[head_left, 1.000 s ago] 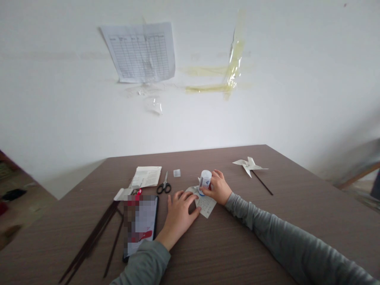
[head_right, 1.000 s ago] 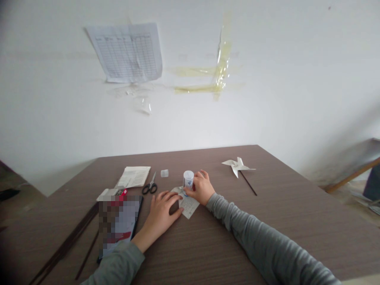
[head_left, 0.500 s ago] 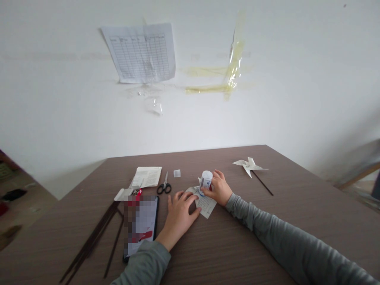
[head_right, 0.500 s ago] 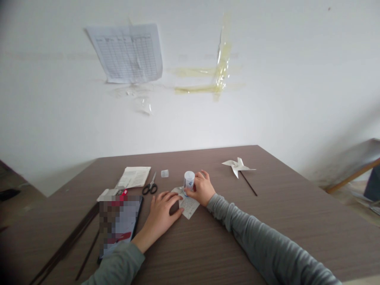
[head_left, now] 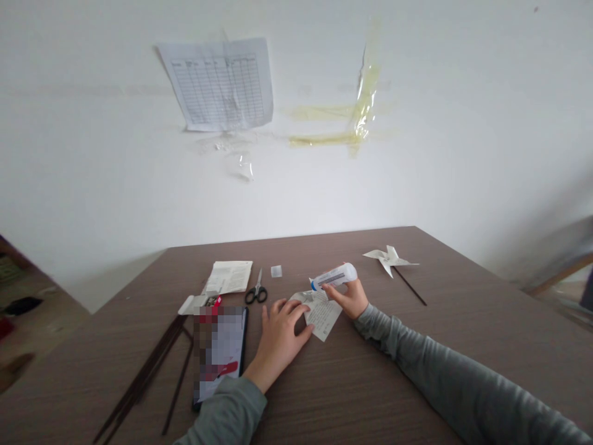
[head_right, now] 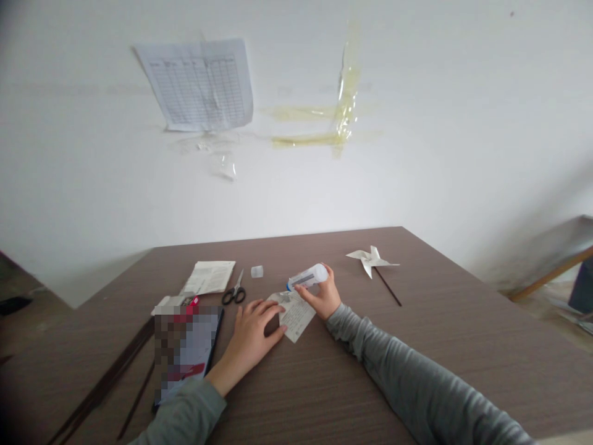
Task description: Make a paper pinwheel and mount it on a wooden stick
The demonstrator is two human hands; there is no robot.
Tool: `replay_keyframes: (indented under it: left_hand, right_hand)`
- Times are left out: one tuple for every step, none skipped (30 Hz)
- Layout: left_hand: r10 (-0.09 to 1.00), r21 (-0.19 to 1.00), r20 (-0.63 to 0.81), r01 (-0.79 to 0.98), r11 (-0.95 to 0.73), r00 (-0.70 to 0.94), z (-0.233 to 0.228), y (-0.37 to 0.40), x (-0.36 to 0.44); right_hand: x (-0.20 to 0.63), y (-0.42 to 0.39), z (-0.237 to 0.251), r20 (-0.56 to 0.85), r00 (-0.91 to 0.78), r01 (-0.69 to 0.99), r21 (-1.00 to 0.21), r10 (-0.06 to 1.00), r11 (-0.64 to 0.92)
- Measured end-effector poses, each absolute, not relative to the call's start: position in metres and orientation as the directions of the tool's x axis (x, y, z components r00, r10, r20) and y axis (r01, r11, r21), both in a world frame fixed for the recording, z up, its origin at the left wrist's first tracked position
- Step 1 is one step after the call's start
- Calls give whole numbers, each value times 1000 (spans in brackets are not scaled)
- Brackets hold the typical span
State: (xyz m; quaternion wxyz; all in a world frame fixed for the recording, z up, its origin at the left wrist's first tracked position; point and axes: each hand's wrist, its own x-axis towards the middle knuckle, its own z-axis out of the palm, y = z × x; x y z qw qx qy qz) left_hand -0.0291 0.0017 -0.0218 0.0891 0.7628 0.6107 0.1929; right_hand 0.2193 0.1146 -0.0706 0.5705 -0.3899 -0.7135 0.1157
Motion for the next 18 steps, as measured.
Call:
replay_keyframes:
  left_hand:
    - [966,370,186,898,-237,178,-23,2,-29]
    - [966,369,187,899,-236,177,-24,2,-29]
    - [966,369,188,899,-236,176,-24,2,-30]
    - [966,371,190,898,-235,175,-25,2,-30]
    - [966,374,192,897,-236,174,-26,3,-30]
    - [965,378,194,895,-238,175,-27,3,-30]
    - [965,381,194,893,-238,175,-27,3,-30]
    - [966,384,193,892,-237,173,-27,3,-31]
    - [967,387,190,892,-233,170,-27,3,-31]
    - [968,389,187,892,-229,167,-27,3,-31]
    - [969,392,185,892,-225,163,-26,3,-31]
    - [970,396,184,891,-221,159,-25,3,-30]
    - [971,399,182,891,-219,156,-24,3,-30]
    - [971,401,180,890,-217,156,-23,2,-30]
    - [972,402,177,889,-217,157,-22,2,-30]
    - [972,402,174,889,-219,160,-22,2,-30]
    - [971,401,173,889,-221,163,-22,2,-30]
    - [971,399,175,889,-224,166,-22,2,-29]
  right_hand:
    - [219,114,-70,720,-40,411,-620,693,669]
    - [218,113,-70,717,-30,399,-630,696,667]
    - [218,113,-70,718,-15,391,-636,696,665]
    - [218,113,-70,724,4,388,-637,690,666]
    - [218,114,-70,733,24,391,-633,680,668]
    - [219,114,-70,742,39,398,-626,669,671]
    - [220,115,-70,749,47,408,-618,660,672]
    - [220,115,-70,754,46,420,-610,655,673]
    - [221,116,-70,757,39,432,-602,653,672]
    - [222,117,-70,758,29,444,-594,652,671]
    - [224,117,-69,759,18,454,-586,651,671]
    - [225,118,-68,760,7,462,-579,650,672]
    - [226,118,-67,761,-2,470,-572,649,673]
    - [226,119,-67,762,-12,477,-565,647,673]
    - [227,119,-66,763,-20,484,-558,646,674]
    - [228,119,-65,765,-28,490,-551,644,676]
    - [228,119,-65,767,-33,494,-545,641,678]
    - [228,120,-65,770,-35,496,-540,637,680]
